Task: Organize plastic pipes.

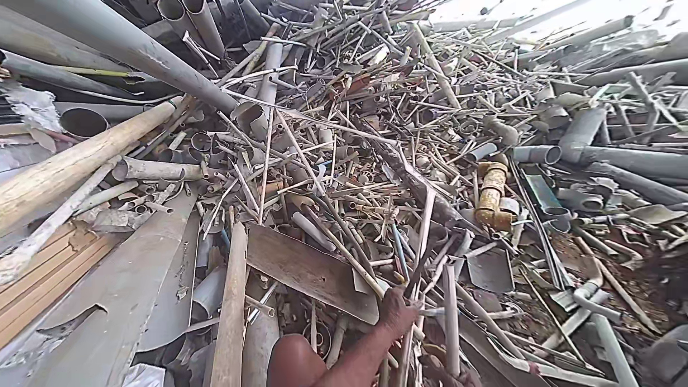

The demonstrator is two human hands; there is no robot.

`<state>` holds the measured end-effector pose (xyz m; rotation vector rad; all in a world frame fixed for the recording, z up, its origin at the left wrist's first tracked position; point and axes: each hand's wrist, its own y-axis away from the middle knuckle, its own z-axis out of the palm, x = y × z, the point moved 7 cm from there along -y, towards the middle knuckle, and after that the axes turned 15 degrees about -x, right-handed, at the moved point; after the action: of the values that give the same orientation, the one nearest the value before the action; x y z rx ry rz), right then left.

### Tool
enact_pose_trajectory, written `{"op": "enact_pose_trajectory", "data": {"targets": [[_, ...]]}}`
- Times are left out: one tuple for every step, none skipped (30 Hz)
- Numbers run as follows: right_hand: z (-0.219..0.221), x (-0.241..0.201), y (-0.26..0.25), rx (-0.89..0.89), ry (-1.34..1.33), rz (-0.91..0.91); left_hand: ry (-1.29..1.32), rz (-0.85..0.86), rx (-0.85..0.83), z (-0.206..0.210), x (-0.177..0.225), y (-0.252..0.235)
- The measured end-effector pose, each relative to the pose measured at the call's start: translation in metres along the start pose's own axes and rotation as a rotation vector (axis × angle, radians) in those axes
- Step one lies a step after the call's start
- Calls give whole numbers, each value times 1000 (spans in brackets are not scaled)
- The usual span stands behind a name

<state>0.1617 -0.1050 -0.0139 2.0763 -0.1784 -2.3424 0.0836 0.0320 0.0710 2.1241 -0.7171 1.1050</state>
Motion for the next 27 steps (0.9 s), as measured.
{"op": "enact_pose_trajectory", "data": {"targets": [[-10, -8, 2, 104, -36, 18, 24, 15, -16, 6, -5, -1], [-23, -12, 2, 203, -69, 37, 39, 25, -30, 13, -9, 0], [-35, -15, 0, 292, -104, 40, 41, 20, -54, 20, -13, 1], [-46, -17, -3, 343, -129, 43, 36, 19, -77, 26, -17, 1], [-55, -20, -8, 370, -143, 47, 31, 25, -101, 30, -21, 1], [-62, -23, -10, 387, -153, 65, 33, 42, -120, 36, -24, 1], [-68, -23, -12, 408, -165, 103, 43, 53, -136, 42, -27, 2], [-73, -23, -13, 435, -179, 149, 58, 54, -152, 46, -29, 3], [-77, -21, -13, 461, -187, 192, 86, 54, -165, 49, -30, 4], [-82, -19, -13, 494, -191, 216, 114, 58, -169, 51, -32, 4], [-85, -16, -12, 524, -199, 225, 141, 67, -166, 52, -35, 3], [-87, -14, -11, 552, -197, 221, 171, 81, -151, 53, -38, 2], [-87, -12, -11, 575, -177, 200, 205, 93, -134, 53, -41, 0], [-86, -13, -11, 590, -152, 160, 237, 107, -119, 53, -44, -3], [-83, -15, -12, 598, -127, 114, 265, 117, -111, 54, -46, -6], [-80, -18, -13, 593, -99, 79, 291, 122, -111, 56, -48, -10], [-76, -22, -14, 573, -80, 62, 314, 123, -113, 58, -50, -13], [-72, -25, -16, 549, -67, 51, 338, 124, -117, 61, -51, -15], [-71, -28, -19, 525, -54, 46, 363, 121, -130, 65, -53, -17], [-72, -30, -22, 510, -29, 34, 390, 114, -149, 69, -55, -19], [-75, -32, -24, 497, 7, 15, 417, 110, -165, 73, -58, -20], [-78, -34, -27, 488, 47, -2, 443, 109, -176, 77, -62, -21], [-80, -38, -32, 473, 73, -19, 461, 118, -184, 80, -65, -22], [-80, -42, -36, 455, 90, -35, 465, 130, -190, 84, -67, -22], [-80, -46, -41, 443, 93, -54, 458, 136, -190, 88, -68, -21], [-78, -50, -47, 430, 76, -76, 446, 145, -183, 92, -69, -20], [-76, -52, -53, 412, 43, -96, 443, 139, -186, 96, -70, -19]]}}
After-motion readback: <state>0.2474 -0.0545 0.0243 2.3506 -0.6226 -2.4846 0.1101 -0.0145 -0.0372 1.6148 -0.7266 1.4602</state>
